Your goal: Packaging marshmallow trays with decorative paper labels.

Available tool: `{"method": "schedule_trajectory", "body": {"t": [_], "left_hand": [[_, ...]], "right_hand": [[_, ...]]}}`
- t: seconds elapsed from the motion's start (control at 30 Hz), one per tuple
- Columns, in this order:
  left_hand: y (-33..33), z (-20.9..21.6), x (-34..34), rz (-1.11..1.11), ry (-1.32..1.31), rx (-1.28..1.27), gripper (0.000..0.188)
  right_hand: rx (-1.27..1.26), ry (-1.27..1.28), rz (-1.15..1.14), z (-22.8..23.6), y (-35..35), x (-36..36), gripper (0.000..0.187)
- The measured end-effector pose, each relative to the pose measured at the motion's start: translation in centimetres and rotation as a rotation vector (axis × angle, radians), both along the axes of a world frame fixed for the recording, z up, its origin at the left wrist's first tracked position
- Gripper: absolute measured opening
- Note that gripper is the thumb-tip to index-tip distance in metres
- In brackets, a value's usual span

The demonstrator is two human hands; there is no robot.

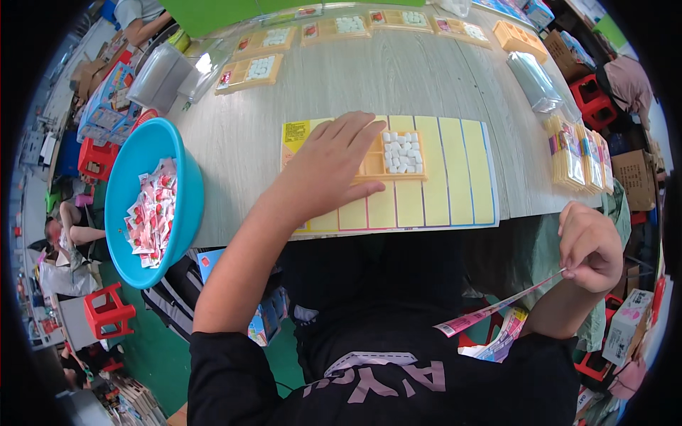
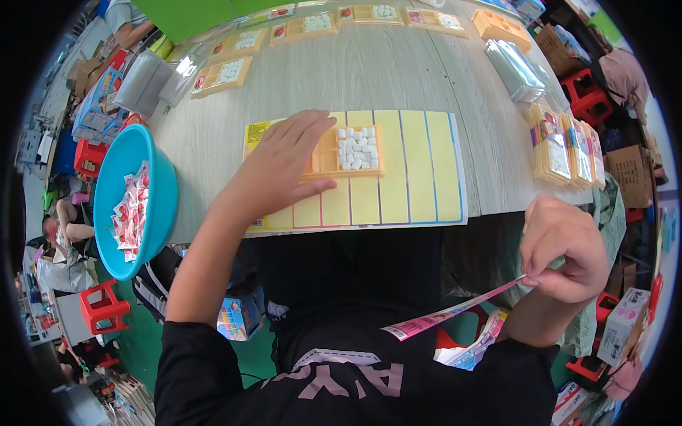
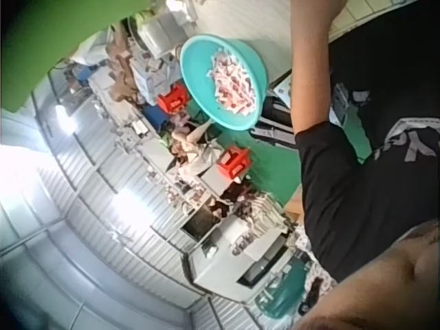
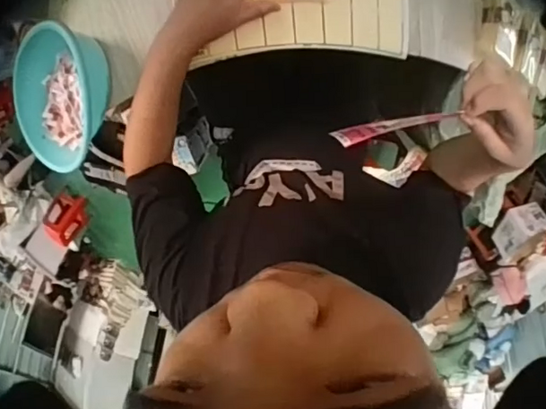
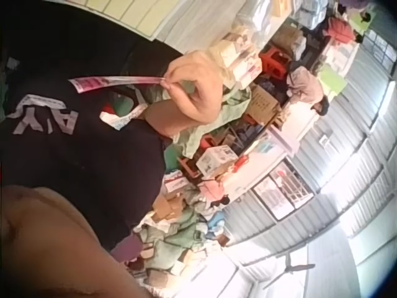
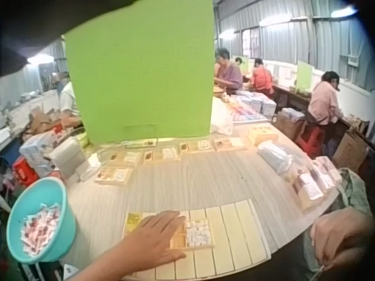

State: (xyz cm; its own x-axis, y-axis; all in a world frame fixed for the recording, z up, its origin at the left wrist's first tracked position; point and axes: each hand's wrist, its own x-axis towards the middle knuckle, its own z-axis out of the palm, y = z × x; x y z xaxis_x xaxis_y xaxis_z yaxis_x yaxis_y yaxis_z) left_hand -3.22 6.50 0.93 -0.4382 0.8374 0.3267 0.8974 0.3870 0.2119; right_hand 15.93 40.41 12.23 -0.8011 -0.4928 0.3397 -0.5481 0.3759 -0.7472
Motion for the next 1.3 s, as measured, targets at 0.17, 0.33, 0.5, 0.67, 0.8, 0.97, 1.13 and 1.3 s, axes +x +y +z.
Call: {"method": "schedule_trajectory", "body": {"t": [0.17,0.33,0.5,0.67,0.8,0.97,1.13,1.3], "left_hand": [[-0.9,0.4,0.9,0.032,-0.045,0.021,0.072],[-1.7,0.7,0.4,0.092,-0.045,0.001,0.069],[-3.0,0.6,-5.1,0.381,0.048,0.137,0.056],[-4.7,3.5,-12.9,0.689,-0.089,0.311,0.044],[-3.5,1.4,-13.9,0.701,0.046,0.167,0.039],[-3.1,-1.6,-13.6,0.735,0.042,0.1,0.039],[-2.3,-1.0,-13.8,0.745,0.096,0.096,0.037],[-1.6,-0.2,-14.2,0.702,0.162,0.089,0.034]], "right_hand": [[-0.003,-0.014,0.028,0.2,0.3,-0.2,0.016],[-0.01,-0.015,0.017,-0.4,0.5,-0.5,0.016],[-0.008,-0.022,0.019,-0.3,0.6,-0.6,0.017],[-0.026,-0.017,0.036,-0.5,1.7,-0.2,0.015],[-0.025,-0.031,-0.005,-0.9,2.8,0.6,0.016],[-0.045,-0.055,-0.001,-1.8,4.4,1.1,0.014],[-0.039,-0.089,0.001,-2.1,5.3,1.5,0.009],[-0.051,-0.1,-0.045,-2.4,5.5,0.9,0.009]]}}
